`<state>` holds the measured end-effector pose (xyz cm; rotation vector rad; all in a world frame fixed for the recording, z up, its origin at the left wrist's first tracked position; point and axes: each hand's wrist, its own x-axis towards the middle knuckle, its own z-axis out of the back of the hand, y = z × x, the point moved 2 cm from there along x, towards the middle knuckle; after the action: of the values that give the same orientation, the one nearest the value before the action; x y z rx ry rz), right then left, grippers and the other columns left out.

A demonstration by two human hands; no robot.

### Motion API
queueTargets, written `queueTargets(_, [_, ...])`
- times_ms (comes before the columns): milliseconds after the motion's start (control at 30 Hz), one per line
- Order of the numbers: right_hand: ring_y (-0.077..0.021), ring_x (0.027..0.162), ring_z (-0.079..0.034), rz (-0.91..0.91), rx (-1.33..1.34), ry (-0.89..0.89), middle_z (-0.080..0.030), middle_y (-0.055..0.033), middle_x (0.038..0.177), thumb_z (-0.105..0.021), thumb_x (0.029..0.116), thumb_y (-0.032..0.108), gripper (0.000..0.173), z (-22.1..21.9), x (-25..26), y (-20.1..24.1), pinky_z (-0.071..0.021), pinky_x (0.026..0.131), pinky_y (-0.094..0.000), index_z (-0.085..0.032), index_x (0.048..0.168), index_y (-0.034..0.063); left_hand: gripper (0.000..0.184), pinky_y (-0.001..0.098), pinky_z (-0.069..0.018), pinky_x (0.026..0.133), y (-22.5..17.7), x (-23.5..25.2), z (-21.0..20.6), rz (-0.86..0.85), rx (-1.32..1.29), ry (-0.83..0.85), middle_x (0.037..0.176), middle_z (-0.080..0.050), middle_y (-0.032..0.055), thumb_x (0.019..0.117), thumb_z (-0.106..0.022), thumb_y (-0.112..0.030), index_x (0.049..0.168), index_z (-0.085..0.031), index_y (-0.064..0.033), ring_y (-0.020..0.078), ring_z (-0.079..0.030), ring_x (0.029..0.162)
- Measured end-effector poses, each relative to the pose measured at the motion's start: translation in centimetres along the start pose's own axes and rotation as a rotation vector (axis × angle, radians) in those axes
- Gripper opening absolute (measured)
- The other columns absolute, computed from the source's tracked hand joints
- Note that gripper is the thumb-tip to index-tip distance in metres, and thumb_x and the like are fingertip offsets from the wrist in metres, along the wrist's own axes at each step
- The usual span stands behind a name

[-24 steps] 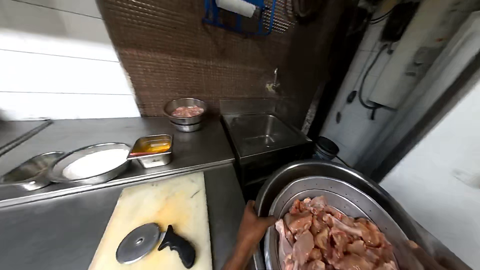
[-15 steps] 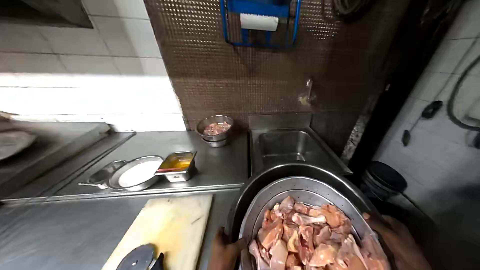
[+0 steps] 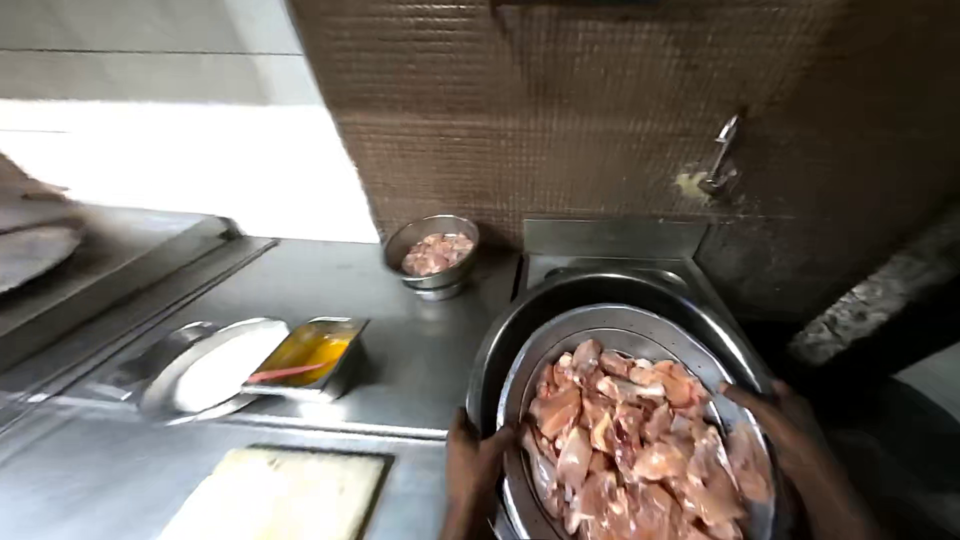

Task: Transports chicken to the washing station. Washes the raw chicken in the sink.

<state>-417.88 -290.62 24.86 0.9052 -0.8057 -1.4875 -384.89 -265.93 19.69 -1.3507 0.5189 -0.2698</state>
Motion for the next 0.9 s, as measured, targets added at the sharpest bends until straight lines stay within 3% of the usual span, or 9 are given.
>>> queueTargets(100, [-0.0342,0.103,-0.065,0.004,-0.065,0.001,-0.069,-0.0222,0.111,-0.092,0.075,0.022,0.056,-0.7,7.0,0.3,-0.0537,0.09,-0.0568,-0.067,0.119,-0.0021,0.064,0.0485,-0.0598,0.068,-1.8,3.7,-4.6,0.033,0.026,0.056,0.095,-0.067,0.017,0.0686,-0.09,-0.013,0.121,-0.056,0.0,0.0276,-0.068,0.08])
queueTargets(200, [-0.0342,0.107,-0.065,-0.002,-0.113,0.055,-0.069,-0.0216,0.115,-0.091,0.0751,0.027,0.064,-1.8,13.0,0.4,-0.054,0.092,-0.0563,-0.064,0.126,-0.0015,0.065,0.0508,-0.0599,0.071,-2.7,6.8,-8.9,0.058,0.039,0.056,0.098,-0.069,0.0189,0.0668,-0.089,-0.01,0.122,-0.058,0.001,0.0302,-0.069,0.083])
queueTargets(367, [-0.0337,0.097,-0.066,0.067,-0.096,0.079,-0.069,-0.0196,0.104,-0.091,0.0714,0.025,0.06,-3.8,23.1,2.8,-0.0551,0.084,-0.0577,-0.064,0.12,0.0012,0.068,0.0527,-0.0591,0.076,-3.5,10.5,-15.7,0.018,0.069,-0.06,0.102,-0.068,0.0192,0.0652,-0.089,-0.008,0.124,-0.056,0.0003,0.0305,-0.069,0.089])
queueTargets(500, [-0.0351,0.102,-0.066,0.098,-0.168,0.148,-0.068,-0.0209,0.111,-0.091,0.0717,0.029,0.075,-6.7,30.2,2.5,-0.0541,0.088,-0.0589,-0.056,0.133,0.0018,0.085,0.0582,-0.0577,0.083,-0.5,12.1,-20.2,0.073,0.068,-0.113,0.112,-0.067,0.0256,0.0691,-0.091,-0.014,0.14,-0.047,0.002,0.0369,-0.068,0.098])
queueTargets(600, [-0.0366,0.107,-0.065,0.059,-0.278,0.224,-0.067,-0.0226,0.116,-0.089,0.0717,0.033,0.081,-9.0,33.4,0.7,-0.0534,0.091,-0.0596,-0.053,0.137,0.0013,0.087,0.0588,-0.0574,0.085,1.4,12.1,-21.8,0.166,0.102,-0.102,0.111,-0.066,0.028,0.0713,-0.091,-0.017,0.141,-0.044,0.0047,0.0387,-0.068,0.098])
queueTargets(700, [-0.0386,0.109,-0.064,-0.009,-0.418,0.291,-0.067,-0.0233,0.116,-0.089,0.0724,0.034,0.077,-10.8,35.2,-0.6,-0.0517,0.092,-0.0612,-0.056,0.134,0.0005,0.087,0.0589,-0.0557,0.089,3.5,12.2,-22.2,0.277,0.176,-0.033,0.116,-0.063,0.0306,0.0772,-0.089,-0.023,0.142,-0.04,0.0071,0.0409,-0.066,0.103])
queueTargets(800, [-0.041,0.114,-0.063,-0.06,-0.576,0.351,-0.066,-0.0246,0.121,-0.087,0.075,0.039,0.075,-12.3,36.3,-2.4,-0.0496,0.096,-0.063,-0.059,0.132,-0.0003,0.101,0.0579,-0.0549,0.095,5.0,11.9,-22.2,0.379,0.218,0.048,0.125,-0.061,0.0317,0.0771,-0.09,-0.029,0.15,-0.029,0.0049,0.0406,-0.066,0.11])
queueTargets(900, [-0.0415,0.117,-0.062,-0.082,-0.692,0.397,-0.066,-0.0257,0.123,-0.084,0.0797,0.041,0.073,-13.4,36.3,-2.5,-0.0482,0.099,-0.0624,-0.059,0.132,-0.0028,0.11,0.0575,-0.0554,0.094,5.2,11.2,-22.1,0.475,0.279,0.112,0.124,-0.061,0.0321,0.0751,-0.092,-0.036,0.151,-0.023,0.0046,0.0403,-0.067,0.109])
